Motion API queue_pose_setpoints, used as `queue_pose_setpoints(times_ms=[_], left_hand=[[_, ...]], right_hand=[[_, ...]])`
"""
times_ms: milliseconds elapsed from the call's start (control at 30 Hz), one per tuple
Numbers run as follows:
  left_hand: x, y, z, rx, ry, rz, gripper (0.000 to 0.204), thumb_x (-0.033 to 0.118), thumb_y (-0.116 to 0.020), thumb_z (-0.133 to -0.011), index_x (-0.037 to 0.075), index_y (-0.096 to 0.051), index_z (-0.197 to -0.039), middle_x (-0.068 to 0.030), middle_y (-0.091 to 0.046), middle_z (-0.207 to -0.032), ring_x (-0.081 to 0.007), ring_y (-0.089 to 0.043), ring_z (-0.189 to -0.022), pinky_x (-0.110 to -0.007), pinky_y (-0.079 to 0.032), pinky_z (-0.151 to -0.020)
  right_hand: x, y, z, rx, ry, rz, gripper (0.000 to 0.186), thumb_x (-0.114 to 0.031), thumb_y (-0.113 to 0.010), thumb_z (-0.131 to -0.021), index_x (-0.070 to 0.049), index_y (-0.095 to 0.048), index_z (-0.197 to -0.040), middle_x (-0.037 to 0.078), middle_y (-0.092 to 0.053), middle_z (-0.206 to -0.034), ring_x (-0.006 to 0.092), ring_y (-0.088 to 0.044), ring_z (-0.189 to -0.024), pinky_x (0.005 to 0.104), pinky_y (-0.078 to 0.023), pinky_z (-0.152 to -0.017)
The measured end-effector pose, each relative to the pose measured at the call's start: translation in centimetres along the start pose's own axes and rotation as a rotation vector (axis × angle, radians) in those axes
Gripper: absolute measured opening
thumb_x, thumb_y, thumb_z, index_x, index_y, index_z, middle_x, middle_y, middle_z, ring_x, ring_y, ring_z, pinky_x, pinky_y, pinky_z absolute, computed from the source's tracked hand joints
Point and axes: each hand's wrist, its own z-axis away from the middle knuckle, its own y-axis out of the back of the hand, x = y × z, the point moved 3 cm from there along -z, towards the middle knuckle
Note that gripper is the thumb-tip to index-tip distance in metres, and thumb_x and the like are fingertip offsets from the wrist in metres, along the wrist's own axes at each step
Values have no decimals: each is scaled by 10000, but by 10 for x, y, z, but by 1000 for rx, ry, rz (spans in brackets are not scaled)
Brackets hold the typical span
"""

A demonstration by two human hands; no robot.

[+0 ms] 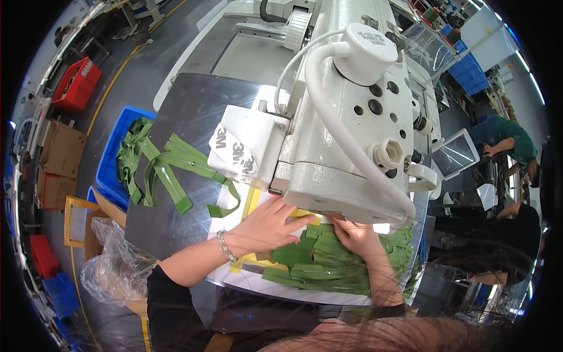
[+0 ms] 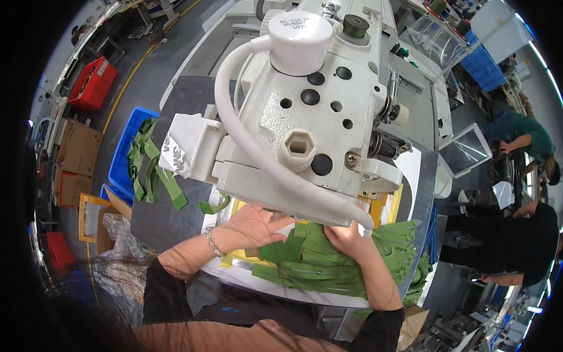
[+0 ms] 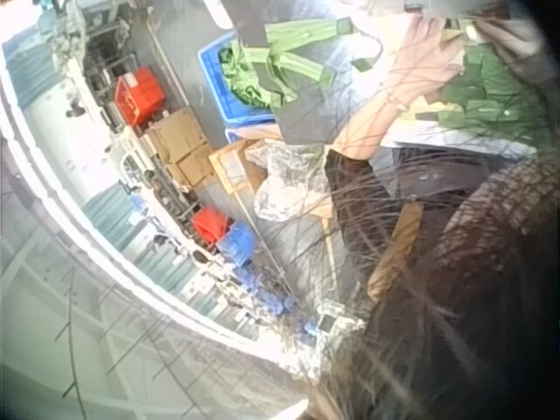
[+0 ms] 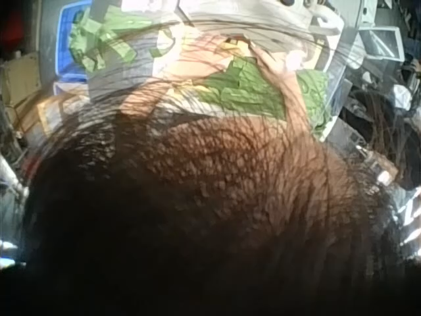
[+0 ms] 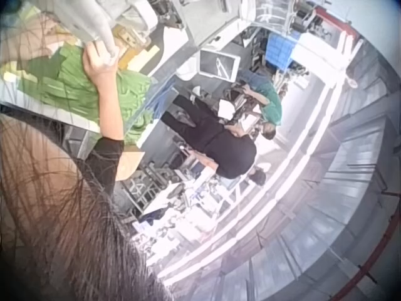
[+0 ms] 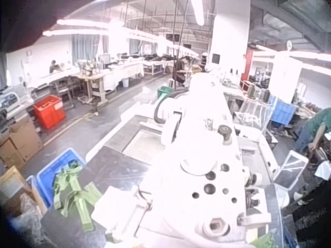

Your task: The person is sewing green straps using an industrial sewing machine.

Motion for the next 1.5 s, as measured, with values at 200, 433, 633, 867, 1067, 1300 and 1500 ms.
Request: queue_pose_setpoints(times_ms=[200,433,633,867,1067,1300,1500], left_hand=[[1,-1,1,-13,0,-55,659,402,-726,-728,155,-541,-1311,-142,-474,-1224,-299,-451,-1158,-398,-409,-945],[2,0,0,-21,-6,-80,667,428,-710,-739,142,-534,-1316,-136,-485,-1221,-290,-452,-1157,-389,-412,-939],[2,1,-1,-40,-7,-87,652,419,-696,-760,131,-530,-1321,-132,-482,-1233,-273,-454,-1160,-379,-411,-937],[3,-1,0,-76,4,-47,635,407,-676,-790,127,-515,-1336,-131,-478,-1242,-270,-456,-1152,-370,-412,-917],[3,-3,1,-111,28,-39,620,405,-646,-827,126,-489,-1359,-127,-447,-1290,-264,-413,-1202,-363,-372,-947],[3,0,2,-66,21,-86,582,410,-644,-832,138,-510,-1329,-117,-443,-1307,-257,-407,-1216,-357,-370,-948],[3,-2,-1,-62,13,-99,544,418,-649,-828,144,-543,-1285,-102,-474,-1269,-253,-437,-1174,-351,-396,-905]], right_hand=[[-20,5,-15,-35,185,-5,366,33,-696,-709,-80,-701,-1056,77,-676,-1016,255,-650,-921,364,-513,-816],[-20,6,-12,-66,167,5,372,34,-692,-696,-94,-706,-1044,82,-675,-998,266,-648,-905,381,-511,-804],[-22,4,-14,-65,171,16,353,36,-684,-691,-84,-704,-1023,83,-677,-956,271,-649,-887,391,-511,-798],[-26,2,-16,-53,243,122,302,41,-642,-711,-54,-694,-993,70,-671,-945,266,-646,-890,395,-514,-795],[-27,4,-17,-45,234,124,281,47,-636,-698,-55,-688,-955,72,-662,-919,266,-642,-862,401,-513,-788],[-22,2,-11,31,148,127,249,2,-674,-681,-67,-678,-921,84,-655,-924,286,-636,-855,412,-510,-786],[4,-10,14,-170,-217,-72,356,-153,-653,-797,-110,-632,-1149,81,-621,-1186,303,-568,-1121,435,-447,-955]])
